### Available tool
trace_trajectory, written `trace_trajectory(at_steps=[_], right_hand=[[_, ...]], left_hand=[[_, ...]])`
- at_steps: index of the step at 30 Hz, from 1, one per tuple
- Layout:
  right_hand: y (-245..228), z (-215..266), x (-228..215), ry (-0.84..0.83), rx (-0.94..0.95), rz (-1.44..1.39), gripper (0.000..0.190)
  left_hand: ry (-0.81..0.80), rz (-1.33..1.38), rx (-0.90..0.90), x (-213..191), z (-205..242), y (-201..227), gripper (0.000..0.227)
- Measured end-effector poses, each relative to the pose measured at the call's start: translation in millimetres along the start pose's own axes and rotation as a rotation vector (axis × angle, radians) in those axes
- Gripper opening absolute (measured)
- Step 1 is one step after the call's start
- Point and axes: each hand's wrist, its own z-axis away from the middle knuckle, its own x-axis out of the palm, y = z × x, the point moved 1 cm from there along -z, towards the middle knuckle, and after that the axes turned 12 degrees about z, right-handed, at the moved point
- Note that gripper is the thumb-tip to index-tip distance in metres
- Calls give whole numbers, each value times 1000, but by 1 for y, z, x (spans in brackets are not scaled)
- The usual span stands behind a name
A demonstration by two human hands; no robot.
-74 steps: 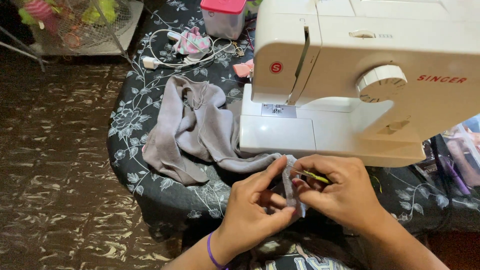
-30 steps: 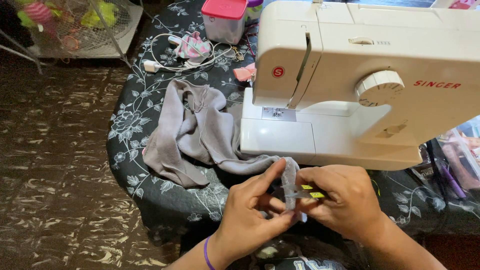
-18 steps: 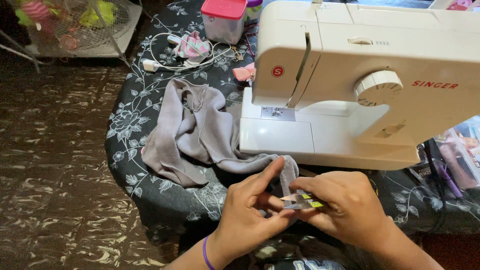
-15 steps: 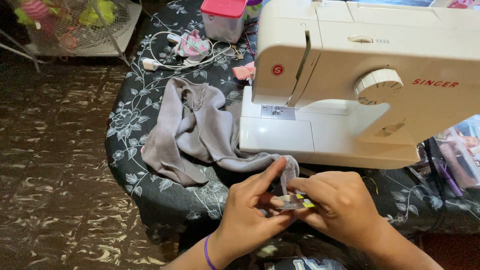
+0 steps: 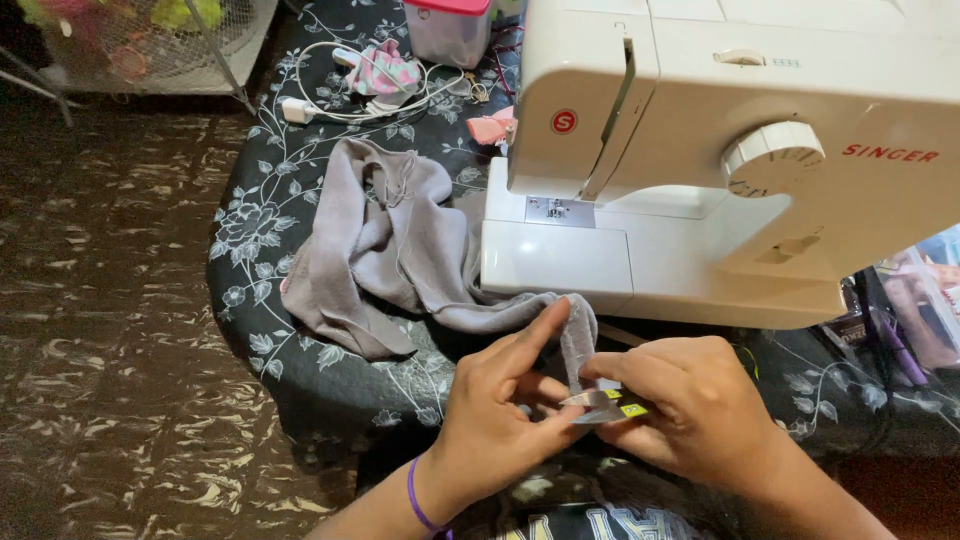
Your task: The person is using a seam ripper to carefully remove or trim threads from a piece of grey fabric on a sewing table.
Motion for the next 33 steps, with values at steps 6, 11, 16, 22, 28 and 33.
trace_trajectory(at_steps=[6, 11, 16, 22, 28, 33], right_hand=[[2, 9, 19, -14, 70, 61, 31], [9, 9, 20, 21, 179, 107, 29], [7, 7, 6, 63, 344, 115, 24], [-1, 5, 7, 7, 190, -87, 31], [-2, 4, 17, -25, 51, 20, 30], [1, 7, 14, 151, 504, -42, 29]], left_hand=[[-19, -101, 146, 1, 1, -1, 83], [14, -134, 140, 2, 1, 2, 81], [44, -52, 60, 1, 1, 2, 84], [35, -75, 89, 1, 1, -2, 86], [26, -51, 144, 1, 1, -6, 86], [77, -83, 80, -1, 0, 1, 87]])
